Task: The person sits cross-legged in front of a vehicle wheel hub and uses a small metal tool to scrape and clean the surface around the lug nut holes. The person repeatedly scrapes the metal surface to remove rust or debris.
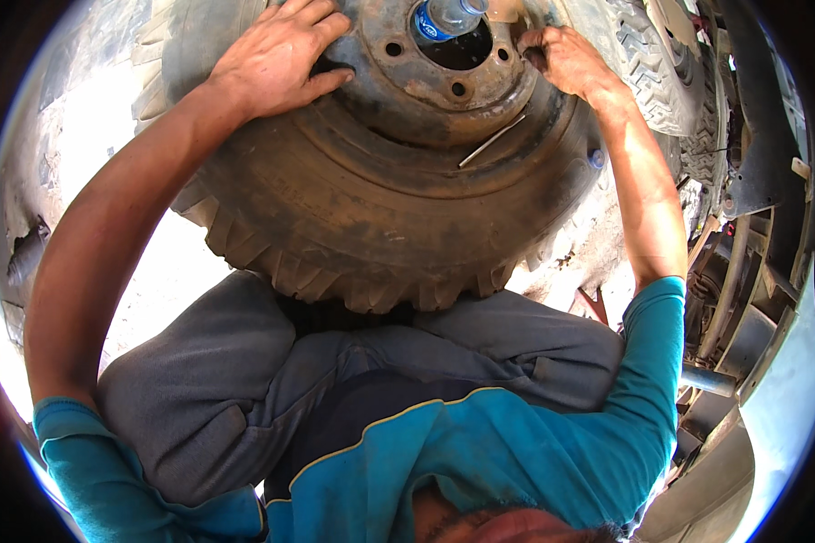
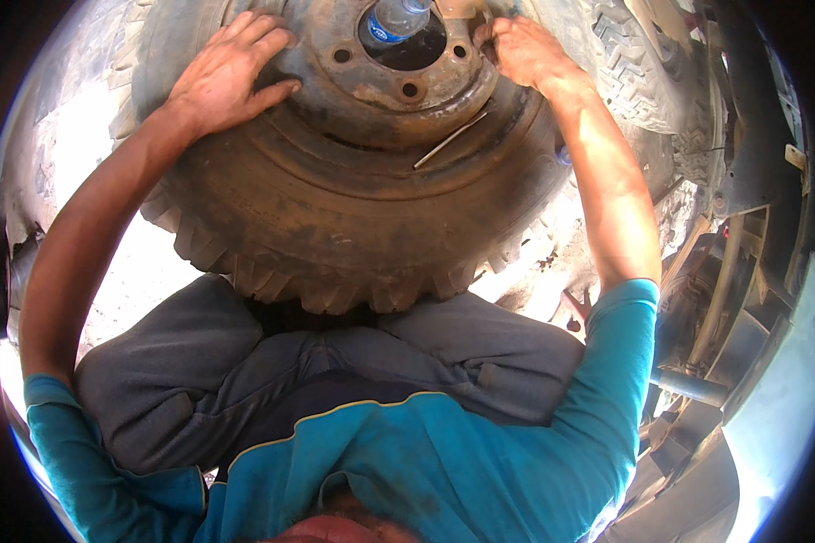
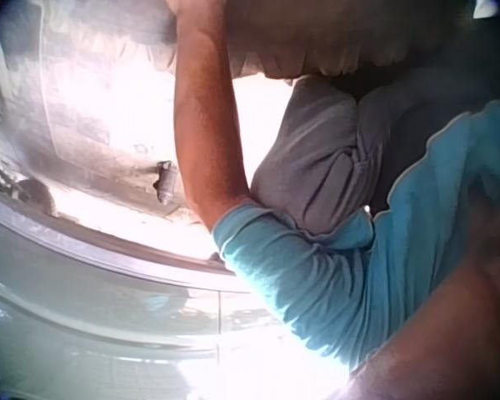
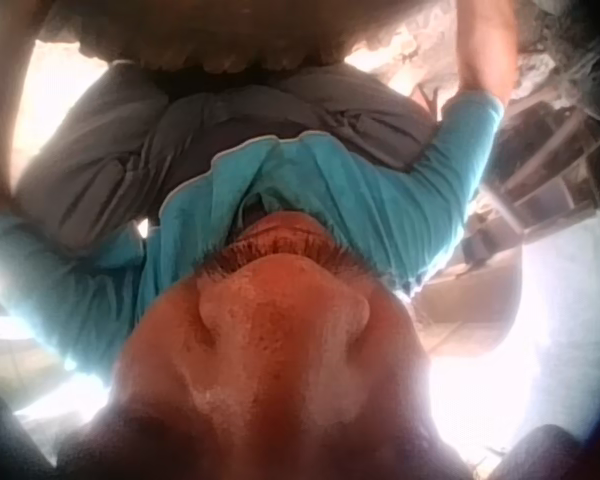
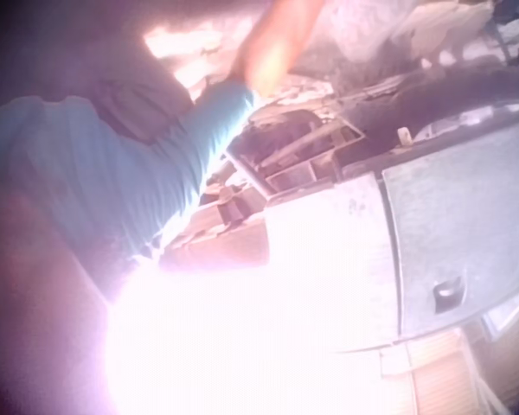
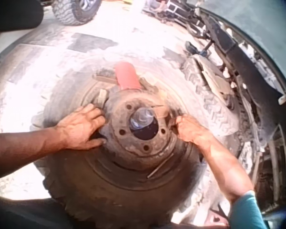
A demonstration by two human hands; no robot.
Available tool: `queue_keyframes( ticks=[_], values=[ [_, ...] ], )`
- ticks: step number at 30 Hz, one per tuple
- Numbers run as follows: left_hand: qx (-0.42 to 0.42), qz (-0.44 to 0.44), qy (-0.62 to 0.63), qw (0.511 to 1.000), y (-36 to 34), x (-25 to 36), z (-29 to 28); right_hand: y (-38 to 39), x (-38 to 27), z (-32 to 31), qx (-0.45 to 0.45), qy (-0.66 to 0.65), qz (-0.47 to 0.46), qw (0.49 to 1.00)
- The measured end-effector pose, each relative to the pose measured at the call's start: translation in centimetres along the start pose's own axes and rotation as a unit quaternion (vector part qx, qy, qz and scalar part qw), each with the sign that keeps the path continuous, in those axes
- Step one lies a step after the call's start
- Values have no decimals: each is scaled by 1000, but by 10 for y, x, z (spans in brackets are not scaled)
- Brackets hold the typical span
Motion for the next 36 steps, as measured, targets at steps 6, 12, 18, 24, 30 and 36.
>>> queue_keyframes(
  ticks=[6,12,18,24,30,36],
  values=[
    [-11,-6,-3,1000,-1,1,1,5,-1,1,31,4,-24,999],
    [-9,-8,-17,1000,0,0,2,6,0,-1,60,3,-41,997],
    [-7,-6,-21,1000,0,0,5,8,3,6,62,-5,-61,996],
    [-10,0,-12,1000,0,-1,3,8,-1,-1,37,-13,-13,999],
    [-9,-3,-11,1000,1,-1,5,4,-3,3,-18,-11,41,999],
    [-13,-1,-3,1000,-1,2,2,18,4,9,5,-94,-35,995]
  ],
)
Point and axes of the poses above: each hand's wrist, its own y-axis away from the middle knuckle, its own z-axis out of the palm, x = y × z, the point moved 10 cm from there along -y, towards the middle knuckle
